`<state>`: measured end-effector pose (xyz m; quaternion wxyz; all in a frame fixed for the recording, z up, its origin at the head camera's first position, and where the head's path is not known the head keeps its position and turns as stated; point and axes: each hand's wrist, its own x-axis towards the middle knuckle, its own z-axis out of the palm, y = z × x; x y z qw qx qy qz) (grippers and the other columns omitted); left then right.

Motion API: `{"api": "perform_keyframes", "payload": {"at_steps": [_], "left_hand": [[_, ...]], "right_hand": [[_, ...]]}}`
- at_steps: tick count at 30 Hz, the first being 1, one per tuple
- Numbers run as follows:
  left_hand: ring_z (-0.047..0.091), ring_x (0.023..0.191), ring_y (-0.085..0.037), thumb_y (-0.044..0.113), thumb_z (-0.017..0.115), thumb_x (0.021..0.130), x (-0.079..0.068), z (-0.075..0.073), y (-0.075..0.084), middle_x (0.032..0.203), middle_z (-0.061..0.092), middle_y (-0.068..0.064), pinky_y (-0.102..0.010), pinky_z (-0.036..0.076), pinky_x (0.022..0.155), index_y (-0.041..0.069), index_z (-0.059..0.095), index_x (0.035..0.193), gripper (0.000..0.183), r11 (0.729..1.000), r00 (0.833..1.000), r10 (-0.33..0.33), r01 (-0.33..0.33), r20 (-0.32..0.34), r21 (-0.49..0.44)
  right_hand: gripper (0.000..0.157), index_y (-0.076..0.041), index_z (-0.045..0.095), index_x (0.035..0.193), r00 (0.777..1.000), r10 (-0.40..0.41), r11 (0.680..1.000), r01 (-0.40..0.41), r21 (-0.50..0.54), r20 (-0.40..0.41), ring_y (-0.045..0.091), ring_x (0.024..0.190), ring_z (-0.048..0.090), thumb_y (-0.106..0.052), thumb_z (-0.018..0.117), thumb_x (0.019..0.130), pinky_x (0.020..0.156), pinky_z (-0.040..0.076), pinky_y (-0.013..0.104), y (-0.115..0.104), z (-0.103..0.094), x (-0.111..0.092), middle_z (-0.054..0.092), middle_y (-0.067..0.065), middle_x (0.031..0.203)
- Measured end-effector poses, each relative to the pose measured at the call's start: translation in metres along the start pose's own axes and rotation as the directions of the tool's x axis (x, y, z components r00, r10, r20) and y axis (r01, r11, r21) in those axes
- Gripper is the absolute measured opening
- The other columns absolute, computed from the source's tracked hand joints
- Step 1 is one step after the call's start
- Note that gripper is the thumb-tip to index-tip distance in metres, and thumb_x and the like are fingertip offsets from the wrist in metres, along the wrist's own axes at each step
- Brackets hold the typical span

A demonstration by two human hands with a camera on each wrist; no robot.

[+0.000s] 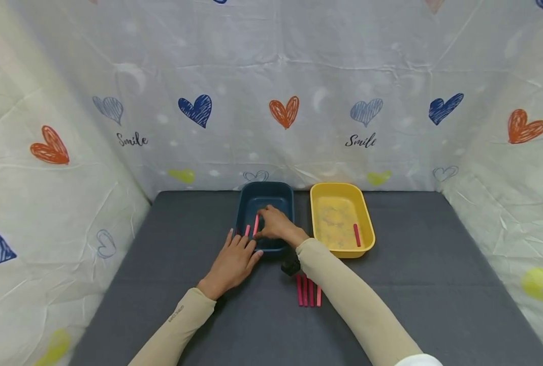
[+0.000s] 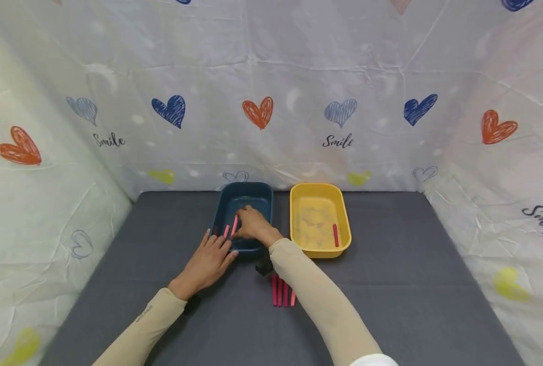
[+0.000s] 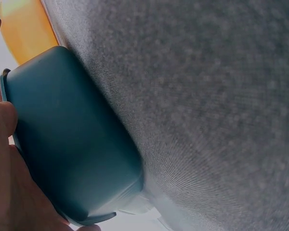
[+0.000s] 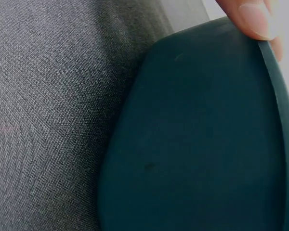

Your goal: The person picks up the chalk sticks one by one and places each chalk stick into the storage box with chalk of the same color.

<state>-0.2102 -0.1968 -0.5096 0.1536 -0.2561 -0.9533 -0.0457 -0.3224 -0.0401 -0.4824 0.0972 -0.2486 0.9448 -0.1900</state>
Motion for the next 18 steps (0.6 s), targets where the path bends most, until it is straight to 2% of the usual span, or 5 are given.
{"api": "perform_keyframes", "payload": {"at_steps": [5, 10, 18], "left_hand": [[0.056, 0.107, -0.034, 0.038, 0.050, 0.103, 0.000, 0.000, 0.001, 0.101, 0.062, -0.013, -0.062, 0.030, 0.114, 0.010, 0.058, 0.100, 0.029, 1.000, 1.000, -0.006, 0.006, 0.007, -0.007], [0.056, 0.106, -0.034, 0.037, 0.052, 0.102, 0.000, 0.001, 0.000, 0.099, 0.061, -0.013, -0.063, 0.031, 0.113, 0.010, 0.057, 0.097, 0.029, 1.000, 1.000, 0.009, -0.009, -0.012, 0.001], [0.056, 0.110, -0.034, 0.039, 0.052, 0.102, 0.001, 0.003, -0.001, 0.109, 0.064, -0.015, -0.063, 0.030, 0.114, 0.008, 0.061, 0.107, 0.032, 1.000, 1.000, -0.005, 0.005, 0.003, 0.006]], "right_hand": [[0.074, -0.011, 0.050, 0.143, 1.000, 0.017, 0.999, -0.016, -0.035, 0.024, 0.028, 0.130, 0.052, -0.042, 0.079, 0.081, 0.107, 0.045, 0.043, -0.003, 0.001, 0.000, 0.049, 0.014, 0.144], [0.080, -0.012, 0.043, 0.148, 0.999, 0.024, 1.000, -0.024, -0.015, 0.036, 0.029, 0.134, 0.048, -0.039, 0.079, 0.082, 0.110, 0.042, 0.046, -0.005, 0.001, -0.002, 0.045, 0.014, 0.147], [0.076, -0.012, 0.044, 0.148, 0.998, -0.007, 0.998, 0.011, 0.054, -0.059, 0.033, 0.129, 0.052, -0.034, 0.079, 0.084, 0.106, 0.046, 0.047, -0.001, -0.010, -0.014, 0.046, 0.015, 0.146]]}}
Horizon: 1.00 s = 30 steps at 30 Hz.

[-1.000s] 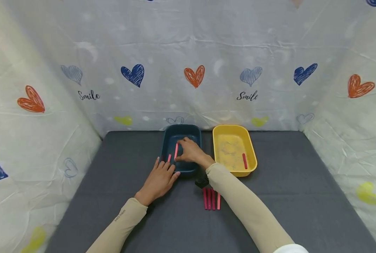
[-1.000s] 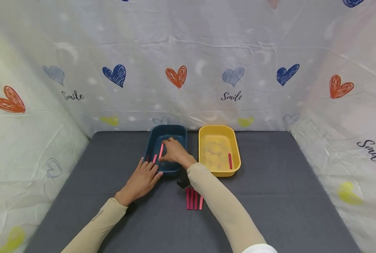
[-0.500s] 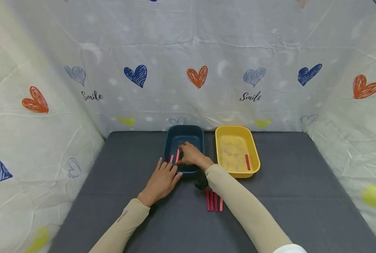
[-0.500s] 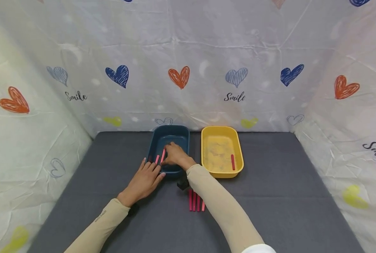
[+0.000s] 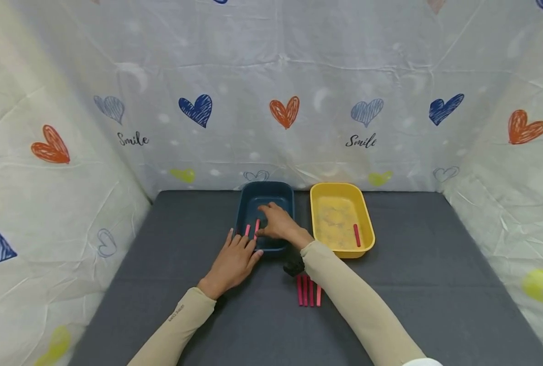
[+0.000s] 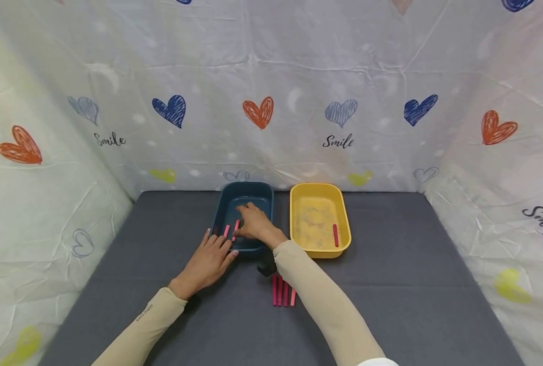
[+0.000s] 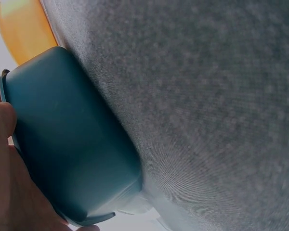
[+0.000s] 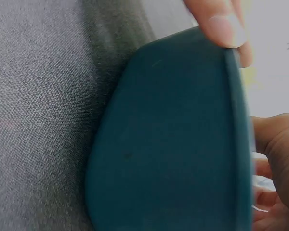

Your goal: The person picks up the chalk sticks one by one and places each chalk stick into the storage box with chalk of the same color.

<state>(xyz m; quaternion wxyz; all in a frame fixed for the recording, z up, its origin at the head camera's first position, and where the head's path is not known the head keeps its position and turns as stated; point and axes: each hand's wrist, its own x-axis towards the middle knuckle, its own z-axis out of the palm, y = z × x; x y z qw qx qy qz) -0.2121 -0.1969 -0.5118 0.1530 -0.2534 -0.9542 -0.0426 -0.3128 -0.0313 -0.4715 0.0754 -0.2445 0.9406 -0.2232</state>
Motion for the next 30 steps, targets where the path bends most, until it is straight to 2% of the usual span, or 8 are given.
{"api": "perform_keyframes", "payload": {"at_steps": [4, 11, 20, 24, 30], "left_hand": [[0.056, 0.111, -0.035, 0.039, 0.051, 0.102, 0.001, 0.000, -0.001, 0.112, 0.064, -0.016, -0.063, 0.029, 0.114, 0.008, 0.061, 0.108, 0.033, 1.000, 1.000, 0.000, 0.000, -0.002, 0.001], [0.057, 0.111, -0.035, 0.039, 0.053, 0.101, -0.002, 0.001, -0.002, 0.110, 0.064, -0.015, -0.063, 0.031, 0.113, 0.009, 0.062, 0.110, 0.033, 1.000, 1.000, -0.004, 0.004, -0.004, 0.029], [0.056, 0.113, -0.037, 0.037, 0.053, 0.101, -0.003, 0.007, -0.002, 0.120, 0.062, -0.020, -0.063, 0.030, 0.113, 0.008, 0.063, 0.107, 0.031, 1.000, 0.999, 0.007, -0.007, -0.036, 0.004], [0.056, 0.111, -0.036, 0.037, 0.055, 0.100, -0.003, 0.008, -0.003, 0.115, 0.063, -0.018, -0.063, 0.030, 0.113, 0.008, 0.063, 0.105, 0.030, 1.000, 0.999, 0.001, -0.001, -0.048, 0.007], [0.056, 0.110, -0.034, 0.039, 0.052, 0.102, -0.004, 0.004, -0.001, 0.107, 0.063, -0.014, -0.062, 0.031, 0.113, 0.008, 0.062, 0.108, 0.033, 0.999, 1.000, 0.007, -0.007, -0.020, 0.034]], "right_hand": [[0.073, -0.012, 0.045, 0.147, 0.999, -0.030, 1.000, 0.030, -0.008, -0.045, 0.031, 0.124, 0.056, -0.034, 0.078, 0.085, 0.103, 0.048, 0.046, 0.001, -0.006, -0.009, 0.048, 0.015, 0.144], [0.070, -0.013, 0.046, 0.146, 0.993, -0.065, 0.997, 0.070, 0.040, -0.101, 0.024, 0.103, 0.064, -0.033, 0.077, 0.086, 0.087, 0.055, 0.041, -0.002, -0.007, -0.028, 0.050, 0.014, 0.140], [0.068, -0.015, 0.046, 0.146, 0.978, -0.102, 0.990, 0.118, 0.079, -0.184, 0.026, 0.110, 0.065, -0.033, 0.076, 0.087, 0.085, 0.056, 0.039, -0.001, -0.014, -0.050, 0.052, 0.011, 0.138], [0.069, -0.016, 0.046, 0.146, 0.969, -0.121, 0.988, 0.138, 0.067, -0.214, 0.023, 0.110, 0.064, -0.034, 0.076, 0.087, 0.087, 0.055, 0.039, -0.001, -0.018, -0.061, 0.053, 0.009, 0.136], [0.068, -0.015, 0.048, 0.145, 0.957, -0.137, 0.987, 0.155, 0.051, -0.256, 0.023, 0.111, 0.061, -0.034, 0.077, 0.086, 0.089, 0.054, 0.040, 0.002, -0.023, -0.079, 0.054, 0.007, 0.133]]}}
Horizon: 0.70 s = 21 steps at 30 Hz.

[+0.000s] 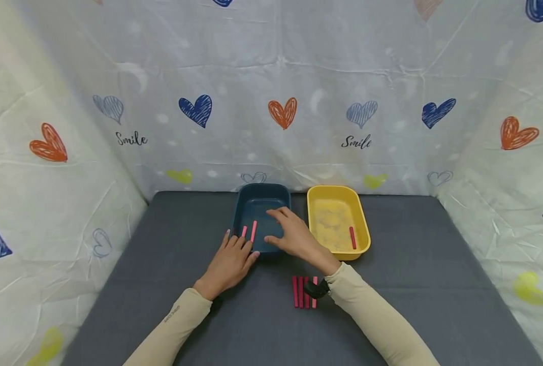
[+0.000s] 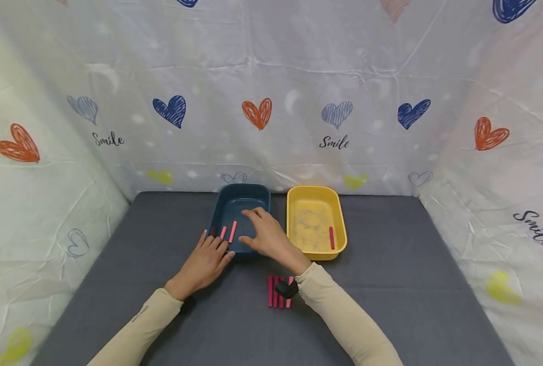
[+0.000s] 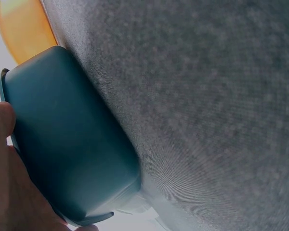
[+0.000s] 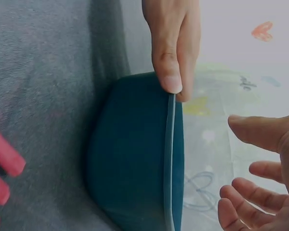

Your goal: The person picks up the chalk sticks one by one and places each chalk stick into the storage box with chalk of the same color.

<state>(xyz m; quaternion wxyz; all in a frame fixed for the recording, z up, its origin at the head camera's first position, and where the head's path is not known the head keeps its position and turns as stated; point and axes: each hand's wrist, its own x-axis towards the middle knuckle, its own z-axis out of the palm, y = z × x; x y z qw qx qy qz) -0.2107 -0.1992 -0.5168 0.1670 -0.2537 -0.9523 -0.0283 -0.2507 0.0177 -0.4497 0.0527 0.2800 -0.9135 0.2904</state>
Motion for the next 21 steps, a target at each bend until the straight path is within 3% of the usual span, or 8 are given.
{"api": "perform_keyframes", "payload": {"at_steps": [21], "left_hand": [[0.055, 0.114, -0.034, 0.039, 0.050, 0.102, 0.002, 0.001, 0.001, 0.108, 0.063, -0.013, -0.062, 0.029, 0.114, 0.010, 0.061, 0.105, 0.031, 0.999, 0.999, -0.025, 0.026, 0.037, -0.019]], "right_hand": [[0.065, -0.012, 0.054, 0.139, 0.997, -0.008, 1.000, 0.007, -0.023, -0.080, 0.025, 0.114, 0.059, -0.029, 0.081, 0.082, 0.096, 0.052, 0.044, 0.029, -0.011, -0.056, 0.057, 0.010, 0.128]]}}
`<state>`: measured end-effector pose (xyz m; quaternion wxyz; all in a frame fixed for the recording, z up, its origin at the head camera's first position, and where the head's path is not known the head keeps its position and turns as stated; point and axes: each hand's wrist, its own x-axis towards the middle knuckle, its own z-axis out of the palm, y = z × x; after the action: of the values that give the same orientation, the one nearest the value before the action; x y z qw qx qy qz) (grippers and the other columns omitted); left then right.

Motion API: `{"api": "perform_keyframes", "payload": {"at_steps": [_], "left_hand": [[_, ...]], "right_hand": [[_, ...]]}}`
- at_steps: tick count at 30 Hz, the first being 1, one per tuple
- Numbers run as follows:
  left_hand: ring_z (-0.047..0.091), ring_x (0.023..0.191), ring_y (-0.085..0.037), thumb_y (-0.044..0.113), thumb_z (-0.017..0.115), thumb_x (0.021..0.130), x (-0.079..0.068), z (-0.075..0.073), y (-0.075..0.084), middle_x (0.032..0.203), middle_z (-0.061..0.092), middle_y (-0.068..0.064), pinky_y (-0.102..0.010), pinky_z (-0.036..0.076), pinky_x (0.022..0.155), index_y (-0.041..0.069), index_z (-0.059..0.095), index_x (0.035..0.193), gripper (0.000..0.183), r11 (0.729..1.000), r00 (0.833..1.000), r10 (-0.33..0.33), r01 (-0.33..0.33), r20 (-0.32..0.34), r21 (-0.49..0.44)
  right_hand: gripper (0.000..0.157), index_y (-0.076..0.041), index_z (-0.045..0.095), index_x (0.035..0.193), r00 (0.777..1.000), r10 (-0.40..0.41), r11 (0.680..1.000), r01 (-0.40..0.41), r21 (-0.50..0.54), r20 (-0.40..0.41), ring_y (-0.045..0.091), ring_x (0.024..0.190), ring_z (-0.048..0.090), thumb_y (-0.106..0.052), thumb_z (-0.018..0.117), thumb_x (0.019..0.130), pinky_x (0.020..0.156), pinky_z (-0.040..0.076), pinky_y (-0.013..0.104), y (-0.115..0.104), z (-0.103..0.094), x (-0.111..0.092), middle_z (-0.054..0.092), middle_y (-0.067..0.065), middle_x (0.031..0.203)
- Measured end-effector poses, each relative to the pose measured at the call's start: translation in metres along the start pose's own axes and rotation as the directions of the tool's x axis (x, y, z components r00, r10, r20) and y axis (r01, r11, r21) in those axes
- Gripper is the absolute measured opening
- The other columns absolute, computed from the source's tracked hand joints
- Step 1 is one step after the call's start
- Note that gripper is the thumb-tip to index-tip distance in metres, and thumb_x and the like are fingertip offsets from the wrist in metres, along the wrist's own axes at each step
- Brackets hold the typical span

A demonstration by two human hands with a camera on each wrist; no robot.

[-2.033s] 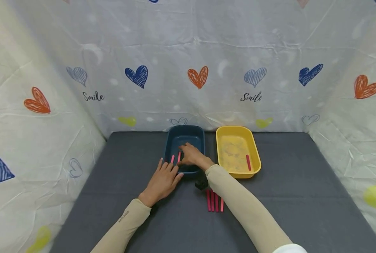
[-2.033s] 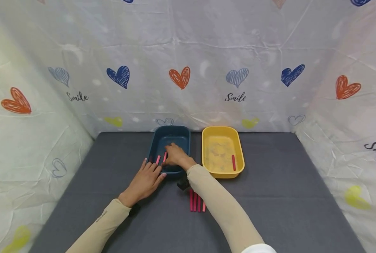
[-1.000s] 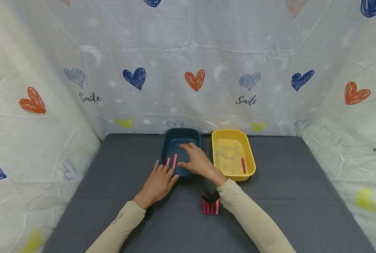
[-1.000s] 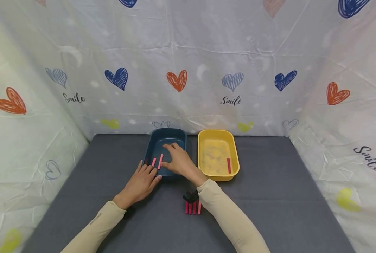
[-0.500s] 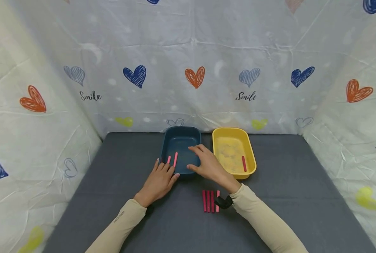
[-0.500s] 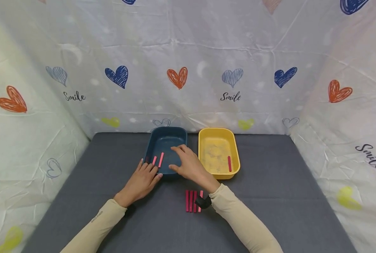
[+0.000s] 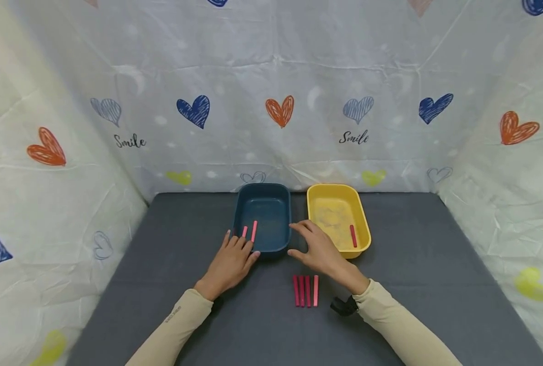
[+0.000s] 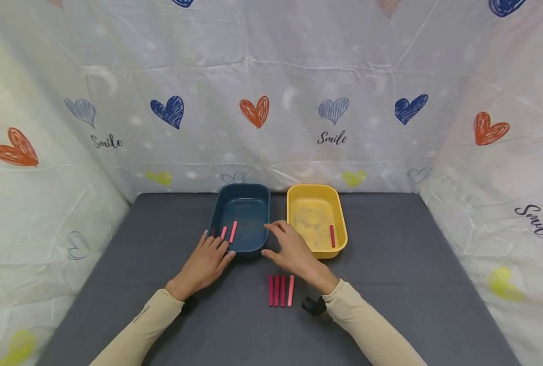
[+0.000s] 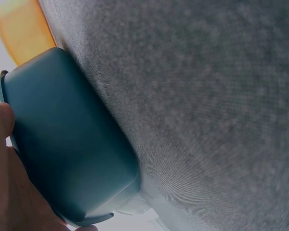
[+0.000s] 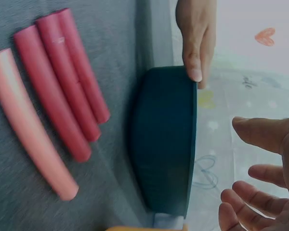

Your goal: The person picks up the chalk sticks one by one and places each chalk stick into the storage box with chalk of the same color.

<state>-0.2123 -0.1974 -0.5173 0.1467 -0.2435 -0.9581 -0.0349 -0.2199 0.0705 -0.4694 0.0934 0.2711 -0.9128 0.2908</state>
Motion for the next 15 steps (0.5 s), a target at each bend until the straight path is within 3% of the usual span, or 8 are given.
{"api": "perform_keyframes", "payload": {"at_steps": [7, 15], "left_hand": [[0.055, 0.115, -0.033, 0.039, 0.050, 0.102, 0.001, 0.002, 0.002, 0.109, 0.063, -0.013, -0.062, 0.028, 0.115, 0.011, 0.060, 0.104, 0.030, 0.999, 1.000, -0.011, 0.012, 0.007, -0.031], [0.055, 0.112, -0.033, 0.038, 0.050, 0.102, 0.001, -0.001, 0.000, 0.106, 0.062, -0.012, -0.062, 0.029, 0.115, 0.011, 0.059, 0.102, 0.029, 0.999, 1.000, -0.011, 0.011, 0.003, -0.030]], "right_hand": [[0.064, -0.012, 0.056, 0.136, 0.999, -0.015, 1.000, 0.014, -0.027, -0.030, 0.020, 0.099, 0.058, -0.028, 0.083, 0.080, 0.086, 0.053, 0.039, 0.007, -0.008, -0.019, 0.058, 0.007, 0.124], [0.064, -0.011, 0.058, 0.135, 0.999, -0.009, 1.000, 0.009, -0.011, -0.047, 0.022, 0.110, 0.059, -0.026, 0.084, 0.078, 0.094, 0.052, 0.043, 0.011, -0.012, -0.039, 0.060, 0.007, 0.122]]}}
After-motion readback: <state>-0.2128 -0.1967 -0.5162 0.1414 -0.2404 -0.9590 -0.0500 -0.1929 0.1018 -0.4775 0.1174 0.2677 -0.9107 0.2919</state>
